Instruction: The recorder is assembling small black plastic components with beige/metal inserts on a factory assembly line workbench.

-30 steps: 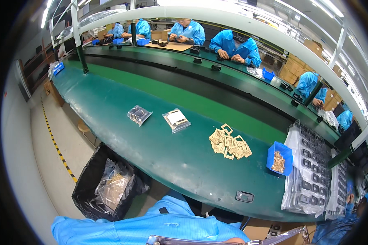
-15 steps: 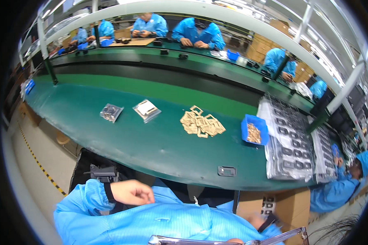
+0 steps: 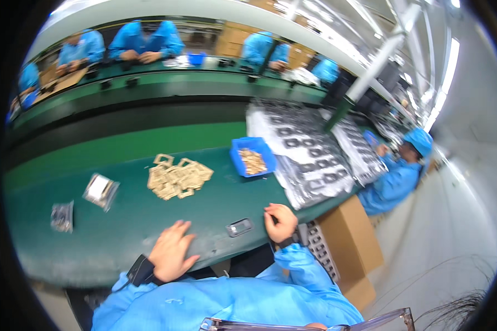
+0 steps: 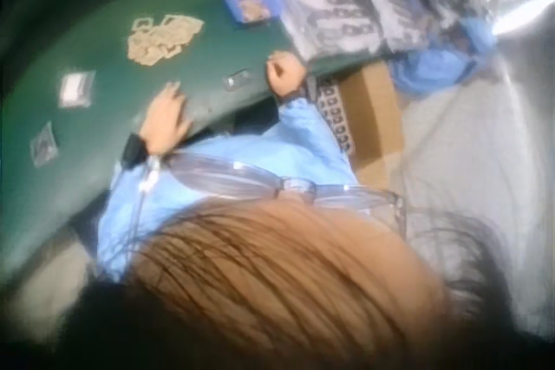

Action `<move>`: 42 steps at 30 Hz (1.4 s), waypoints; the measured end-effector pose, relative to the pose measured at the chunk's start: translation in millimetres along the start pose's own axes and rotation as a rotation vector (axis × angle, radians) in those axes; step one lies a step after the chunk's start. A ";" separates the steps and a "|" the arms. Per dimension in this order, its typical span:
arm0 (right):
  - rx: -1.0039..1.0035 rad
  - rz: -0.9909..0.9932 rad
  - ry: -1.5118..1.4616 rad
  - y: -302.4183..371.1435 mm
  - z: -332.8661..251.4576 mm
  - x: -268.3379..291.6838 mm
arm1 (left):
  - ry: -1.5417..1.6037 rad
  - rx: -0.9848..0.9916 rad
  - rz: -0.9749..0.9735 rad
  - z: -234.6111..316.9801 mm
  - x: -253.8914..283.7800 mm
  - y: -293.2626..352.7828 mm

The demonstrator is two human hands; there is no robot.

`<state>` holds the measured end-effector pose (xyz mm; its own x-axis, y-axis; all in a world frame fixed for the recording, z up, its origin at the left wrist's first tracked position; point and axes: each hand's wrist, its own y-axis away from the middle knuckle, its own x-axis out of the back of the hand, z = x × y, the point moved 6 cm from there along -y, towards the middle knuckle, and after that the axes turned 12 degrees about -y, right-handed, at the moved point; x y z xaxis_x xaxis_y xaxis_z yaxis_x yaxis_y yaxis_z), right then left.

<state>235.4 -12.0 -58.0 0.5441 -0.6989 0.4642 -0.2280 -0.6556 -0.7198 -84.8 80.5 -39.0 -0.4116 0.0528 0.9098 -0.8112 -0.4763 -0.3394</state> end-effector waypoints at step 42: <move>0.022 -0.107 -0.179 8.5 25.1 7.3 | -0.090 0.131 0.073 1.0 -25.3 3.5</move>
<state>257.7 -15.5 -73.8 0.6994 -0.5625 0.4410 -0.1443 -0.7154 -0.6836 -76.8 76.6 -63.0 -0.4239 -0.0619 0.9036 -0.7169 -0.5868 -0.3765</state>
